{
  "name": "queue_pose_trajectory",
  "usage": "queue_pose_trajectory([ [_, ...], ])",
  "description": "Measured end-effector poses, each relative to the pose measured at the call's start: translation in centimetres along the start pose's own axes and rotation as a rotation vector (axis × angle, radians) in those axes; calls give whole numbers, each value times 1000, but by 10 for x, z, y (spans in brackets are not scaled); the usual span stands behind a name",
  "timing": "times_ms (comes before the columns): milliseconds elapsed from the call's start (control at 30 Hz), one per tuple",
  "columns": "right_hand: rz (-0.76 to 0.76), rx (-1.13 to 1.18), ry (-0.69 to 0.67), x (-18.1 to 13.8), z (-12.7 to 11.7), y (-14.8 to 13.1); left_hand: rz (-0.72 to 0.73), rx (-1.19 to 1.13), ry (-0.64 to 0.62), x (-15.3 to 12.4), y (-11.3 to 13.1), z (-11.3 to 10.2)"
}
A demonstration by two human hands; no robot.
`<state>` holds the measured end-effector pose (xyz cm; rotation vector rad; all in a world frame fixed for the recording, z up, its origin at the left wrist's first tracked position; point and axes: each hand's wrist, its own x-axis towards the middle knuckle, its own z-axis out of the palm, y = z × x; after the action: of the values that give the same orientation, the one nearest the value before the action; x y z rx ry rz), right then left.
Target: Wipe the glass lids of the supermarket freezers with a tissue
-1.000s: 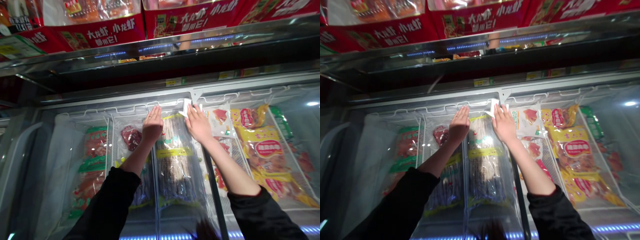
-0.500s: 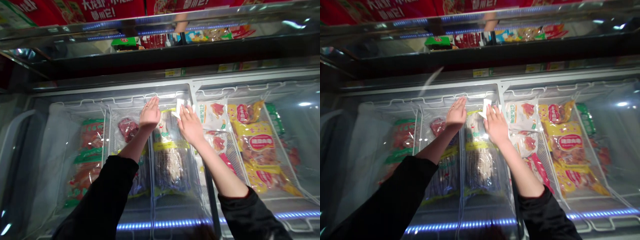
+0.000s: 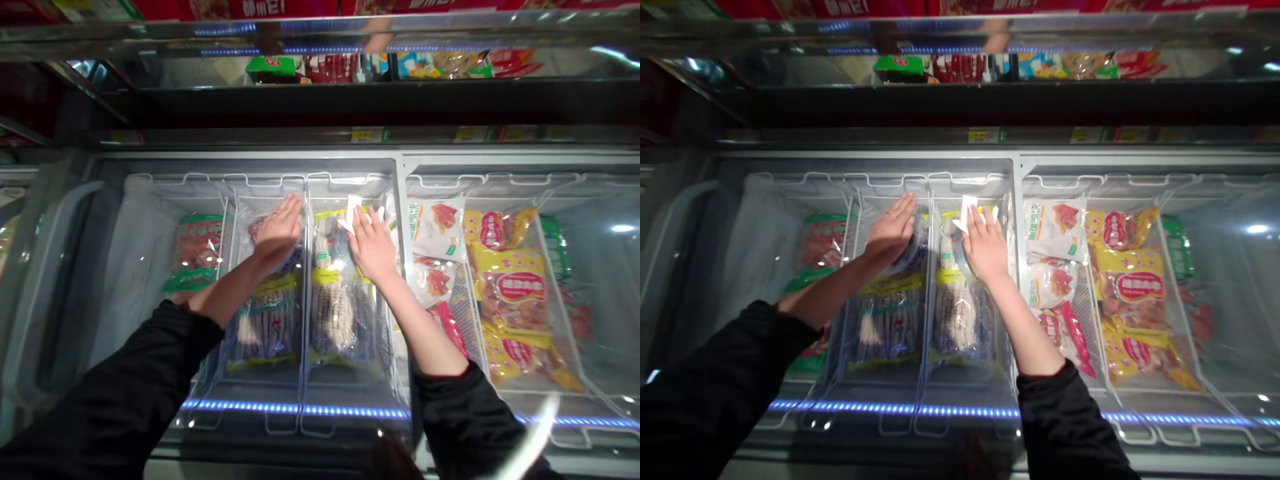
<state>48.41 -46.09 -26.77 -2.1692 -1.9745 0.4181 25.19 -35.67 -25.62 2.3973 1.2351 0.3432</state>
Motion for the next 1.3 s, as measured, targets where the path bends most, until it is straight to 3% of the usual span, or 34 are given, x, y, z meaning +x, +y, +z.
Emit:
queue_pose_trajectory([
  [100,-127,12,-52,-22,6,-29,6,21,-18,-41,8,7],
  [233,-176,0,-69,-3,6,-35,-25,36,18,-68,25,21],
  [300,-95,1,-27,0,6,-28,-28,55,36,-70,29,24],
  [400,-2,24,30,-21,9,-28,-24,66,40,-68,30,24],
  [567,-137,53,-12,-51,12,-54,-27,72,53,-69,30,24],
  [733,-213,129,31,-21,12,-67,-35,51,42,-70,31,23],
  [933,-163,64,-74,2,10,-43,-60,-16,15,-68,32,20],
  [1100,-5,12,-7,-38,8,-37,-76,-44,13,-67,31,21],
  [1200,-105,8,-71,-50,11,-53,-70,-34,22,-68,31,22],
  [1300,-256,20,-140,-18,12,-59,-56,-6,30,-69,31,23],
])
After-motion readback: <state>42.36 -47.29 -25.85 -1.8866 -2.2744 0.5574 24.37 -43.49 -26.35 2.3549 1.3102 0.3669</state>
